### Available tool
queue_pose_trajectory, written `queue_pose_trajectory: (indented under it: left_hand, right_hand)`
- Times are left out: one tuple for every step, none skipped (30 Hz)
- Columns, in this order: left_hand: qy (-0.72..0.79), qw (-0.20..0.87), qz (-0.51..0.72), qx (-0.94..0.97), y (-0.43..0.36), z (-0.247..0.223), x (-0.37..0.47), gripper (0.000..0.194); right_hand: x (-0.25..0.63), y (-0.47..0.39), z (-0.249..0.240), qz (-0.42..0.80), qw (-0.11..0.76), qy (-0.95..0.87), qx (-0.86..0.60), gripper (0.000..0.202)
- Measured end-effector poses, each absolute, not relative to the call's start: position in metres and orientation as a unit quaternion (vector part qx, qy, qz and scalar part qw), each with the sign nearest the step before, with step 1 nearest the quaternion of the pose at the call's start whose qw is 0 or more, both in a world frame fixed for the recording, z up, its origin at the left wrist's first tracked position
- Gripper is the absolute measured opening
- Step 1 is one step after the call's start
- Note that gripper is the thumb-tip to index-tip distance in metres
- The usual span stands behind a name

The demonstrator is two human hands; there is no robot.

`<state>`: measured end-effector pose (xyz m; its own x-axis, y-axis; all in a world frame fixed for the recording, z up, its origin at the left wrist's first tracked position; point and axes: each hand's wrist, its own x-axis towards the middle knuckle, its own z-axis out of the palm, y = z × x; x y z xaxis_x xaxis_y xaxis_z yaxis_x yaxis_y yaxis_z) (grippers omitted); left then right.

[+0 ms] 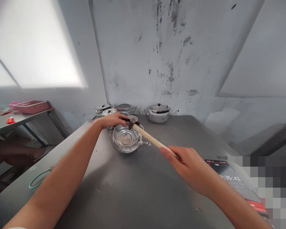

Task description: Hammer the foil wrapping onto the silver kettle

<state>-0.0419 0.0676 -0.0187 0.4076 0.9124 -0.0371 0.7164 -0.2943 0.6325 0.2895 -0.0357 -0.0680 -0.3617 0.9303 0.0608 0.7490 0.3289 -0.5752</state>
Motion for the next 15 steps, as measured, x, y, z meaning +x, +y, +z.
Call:
queue_pose_trajectory:
  left_hand:
    - [0.53,0.26,0.169,0.789,0.066,-0.015,-0.042,0.041]
    - [0.538,0.226,0.172,0.794,0.064,-0.012,-0.041,0.043]
    - [0.54,0.193,0.177,0.8,0.062,-0.01,-0.04,0.044]
    - [0.537,0.161,0.182,0.808,0.061,-0.009,-0.038,0.044]
    - [0.531,0.134,0.185,0.816,0.059,-0.008,-0.036,0.044]
    - [0.526,0.115,0.184,0.822,0.058,-0.008,-0.033,0.045]
    - [0.524,0.103,0.179,0.826,0.057,-0.008,-0.03,0.047]
    - [0.523,0.099,0.172,0.829,0.056,-0.008,-0.028,0.048]
    - [0.523,0.102,0.163,0.83,0.055,-0.008,-0.026,0.05]
    - [0.522,0.107,0.153,0.832,0.054,-0.008,-0.024,0.052]
    - [0.519,0.114,0.143,0.835,0.053,-0.007,-0.022,0.054]
    - [0.513,0.121,0.132,0.839,0.052,-0.006,-0.021,0.057]
    - [0.507,0.126,0.12,0.844,0.05,-0.005,-0.02,0.059]
    - [0.501,0.13,0.11,0.849,0.048,-0.003,-0.019,0.061]
    - [0.496,0.132,0.101,0.852,0.045,-0.002,-0.019,0.064]
  right_hand:
    - [0.291,-0.035,-0.068,0.222,0.172,-0.792,-0.542,0.049]
    - [0.291,-0.035,-0.069,0.214,0.151,-0.792,-0.551,0.049]
    - [0.29,-0.034,-0.07,0.208,0.137,-0.793,-0.555,0.05]
    - [0.289,-0.034,-0.072,0.201,0.128,-0.795,-0.557,0.051]
    - [0.287,-0.034,-0.074,0.194,0.124,-0.798,-0.557,0.051]
    - [0.286,-0.034,-0.076,0.187,0.121,-0.801,-0.556,0.051]
    - [0.284,-0.034,-0.078,0.181,0.121,-0.803,-0.555,0.051]
    - [0.283,-0.033,-0.08,0.176,0.121,-0.803,-0.556,0.051]
    - [0.283,-0.033,-0.082,0.173,0.12,-0.802,-0.559,0.051]
    - [0.282,-0.032,-0.084,0.17,0.118,-0.802,-0.56,0.051]
    - [0.281,-0.032,-0.086,0.168,0.116,-0.803,-0.561,0.051]
    - [0.281,-0.032,-0.087,0.165,0.113,-0.803,-0.562,0.051]
    - [0.28,-0.031,-0.088,0.162,0.109,-0.802,-0.565,0.052]
    - [0.279,-0.032,-0.089,0.157,0.105,-0.8,-0.57,0.053]
    - [0.277,-0.032,-0.09,0.153,0.1,-0.798,-0.575,0.054]
